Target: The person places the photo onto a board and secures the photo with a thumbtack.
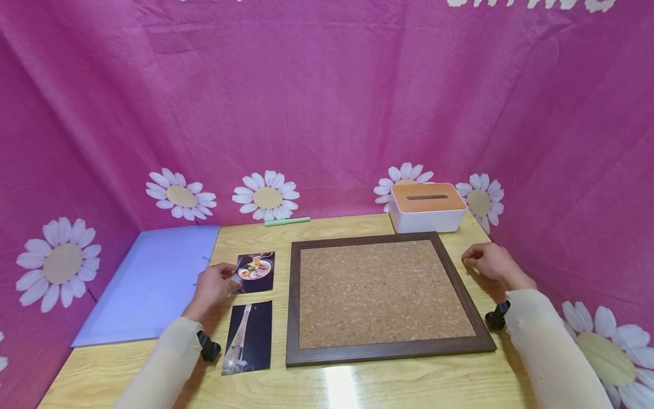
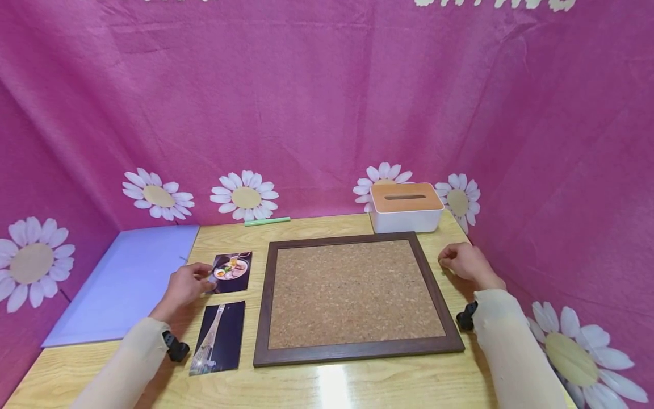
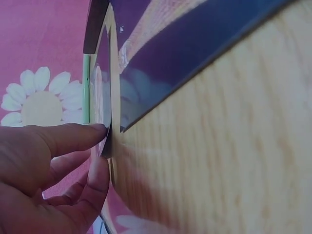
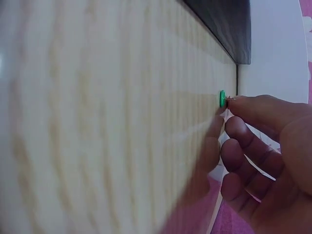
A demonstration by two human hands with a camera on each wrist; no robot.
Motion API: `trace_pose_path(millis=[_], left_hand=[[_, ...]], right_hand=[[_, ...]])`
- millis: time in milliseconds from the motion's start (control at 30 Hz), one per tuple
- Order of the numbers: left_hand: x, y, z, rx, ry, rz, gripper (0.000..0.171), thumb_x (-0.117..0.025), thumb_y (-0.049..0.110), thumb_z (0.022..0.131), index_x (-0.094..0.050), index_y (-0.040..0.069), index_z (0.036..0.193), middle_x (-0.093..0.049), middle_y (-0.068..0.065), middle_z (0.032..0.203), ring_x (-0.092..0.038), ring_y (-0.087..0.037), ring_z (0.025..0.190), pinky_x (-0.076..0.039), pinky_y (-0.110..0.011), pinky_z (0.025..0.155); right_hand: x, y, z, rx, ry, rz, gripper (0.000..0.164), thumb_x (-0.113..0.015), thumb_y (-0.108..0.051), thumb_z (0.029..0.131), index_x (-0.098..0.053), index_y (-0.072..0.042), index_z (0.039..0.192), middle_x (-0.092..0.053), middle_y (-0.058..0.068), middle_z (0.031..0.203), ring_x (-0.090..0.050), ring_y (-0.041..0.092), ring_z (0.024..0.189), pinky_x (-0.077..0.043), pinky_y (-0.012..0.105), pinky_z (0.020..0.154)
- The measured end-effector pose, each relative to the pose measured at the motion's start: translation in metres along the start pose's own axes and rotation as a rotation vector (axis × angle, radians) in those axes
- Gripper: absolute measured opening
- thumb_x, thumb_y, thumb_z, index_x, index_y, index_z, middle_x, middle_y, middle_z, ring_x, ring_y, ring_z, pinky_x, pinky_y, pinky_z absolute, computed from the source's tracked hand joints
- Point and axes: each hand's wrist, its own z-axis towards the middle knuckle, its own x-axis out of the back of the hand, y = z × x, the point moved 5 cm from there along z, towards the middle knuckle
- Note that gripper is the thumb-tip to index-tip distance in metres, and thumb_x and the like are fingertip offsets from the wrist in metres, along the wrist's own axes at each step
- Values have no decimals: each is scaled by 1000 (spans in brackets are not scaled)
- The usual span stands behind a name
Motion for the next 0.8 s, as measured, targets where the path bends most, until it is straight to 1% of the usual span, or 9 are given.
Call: trace_pose_path(millis=[67,133,200,267,367,500,600,700,800], left_hand=[[0,-1,-1,8,-7,-33,39,-73,4,83,-67,-3,121,-69,-23,113,-63,-31,97,-53,-35,75],[2,-2,-2,11,-13,-59,34,-72,3,83,-69,-2,117,-70,-22,109,-62,-29,94,-49,-29,69],[3,-3,-2,11,-21,-79,30,-71,2,84,-70,-2,114,-71,-21,105,-62,-27,92,-46,-25,67],[5,-4,-2,7,-24,-83,28,-71,3,84,-71,-1,112,-71,-19,102,-61,-26,90,-45,-24,67],[7,-7,-3,12,-39,-99,27,-69,3,86,-72,-1,112,-71,-20,104,-61,-25,89,-46,-25,67],[10,-9,-3,31,-60,-122,30,-67,2,87,-71,-1,116,-69,-21,107,-59,-24,88,-47,-24,65],[14,-10,-4,33,-62,-145,33,-67,3,87,-70,-1,119,-70,-21,105,-61,-23,87,-47,-25,64],[19,-8,-6,25,-54,-168,32,-67,5,88,-69,0,120,-70,-22,110,-63,-24,91,-48,-24,67],[22,-6,-10,20,-51,-183,32,-67,6,89,-69,1,121,-68,-23,118,-63,-26,99,-48,-24,72]], right_hand=[[0,0,1,5,-10,-10,9,-68,-17,93,-74,-11,90,-74,4,87,-62,19,83,-45,37,76],[-1,0,1,7,-20,-16,9,-68,-17,92,-73,-11,88,-72,3,85,-61,18,80,-45,36,75],[-1,-1,0,13,-21,-28,9,-68,-18,92,-73,-12,86,-72,2,83,-60,16,79,-45,35,75],[0,-1,0,19,-11,-34,10,-68,-17,92,-72,-12,84,-71,1,82,-60,16,78,-45,35,74],[3,-4,-2,29,10,-24,9,-68,-17,91,-72,-12,83,-71,0,79,-60,14,75,-45,34,72],[9,-6,-4,30,46,4,6,-71,-16,87,-72,-12,82,-70,-2,76,-58,13,73,-43,31,69],[12,-8,-4,32,73,22,4,-72,-16,86,-71,-12,83,-69,-1,77,-57,13,74,-43,29,68],[15,-13,-5,39,87,40,4,-72,-15,87,-71,-12,85,-70,1,80,-57,13,75,-43,29,68],[18,-20,-8,39,90,47,6,-71,-16,88,-71,-11,86,-70,1,81,-56,12,76,-44,28,69]])
